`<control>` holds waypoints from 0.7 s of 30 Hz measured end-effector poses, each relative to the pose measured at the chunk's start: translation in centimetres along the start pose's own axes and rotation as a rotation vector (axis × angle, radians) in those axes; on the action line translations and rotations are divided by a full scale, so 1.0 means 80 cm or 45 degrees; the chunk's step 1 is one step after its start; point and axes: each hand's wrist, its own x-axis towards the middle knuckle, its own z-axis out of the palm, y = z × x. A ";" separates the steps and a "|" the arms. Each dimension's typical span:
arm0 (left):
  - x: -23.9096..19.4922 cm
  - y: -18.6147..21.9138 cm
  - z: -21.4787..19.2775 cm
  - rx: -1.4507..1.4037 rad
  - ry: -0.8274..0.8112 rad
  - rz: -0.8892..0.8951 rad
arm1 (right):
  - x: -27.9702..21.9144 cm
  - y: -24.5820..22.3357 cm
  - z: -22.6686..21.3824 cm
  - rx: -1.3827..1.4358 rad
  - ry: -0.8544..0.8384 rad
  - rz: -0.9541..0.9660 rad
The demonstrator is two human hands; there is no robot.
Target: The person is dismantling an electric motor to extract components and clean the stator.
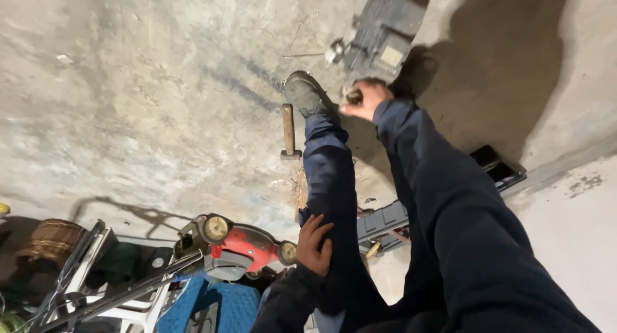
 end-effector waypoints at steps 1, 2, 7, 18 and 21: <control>0.000 0.000 0.002 0.012 0.004 0.003 | -0.014 -0.009 -0.001 0.009 -0.041 0.035; 0.002 0.000 0.003 0.025 0.006 0.012 | -0.026 -0.018 -0.005 0.019 -0.075 0.071; 0.008 -0.004 0.013 0.048 -0.005 -0.011 | -0.085 -0.056 -0.020 -0.103 -0.130 0.186; 0.029 -0.006 -0.024 0.314 -0.038 0.217 | -0.363 -0.103 -0.029 0.177 0.303 -0.170; 0.043 0.050 -0.090 0.245 -0.411 0.000 | -0.502 -0.156 -0.079 0.082 0.216 0.266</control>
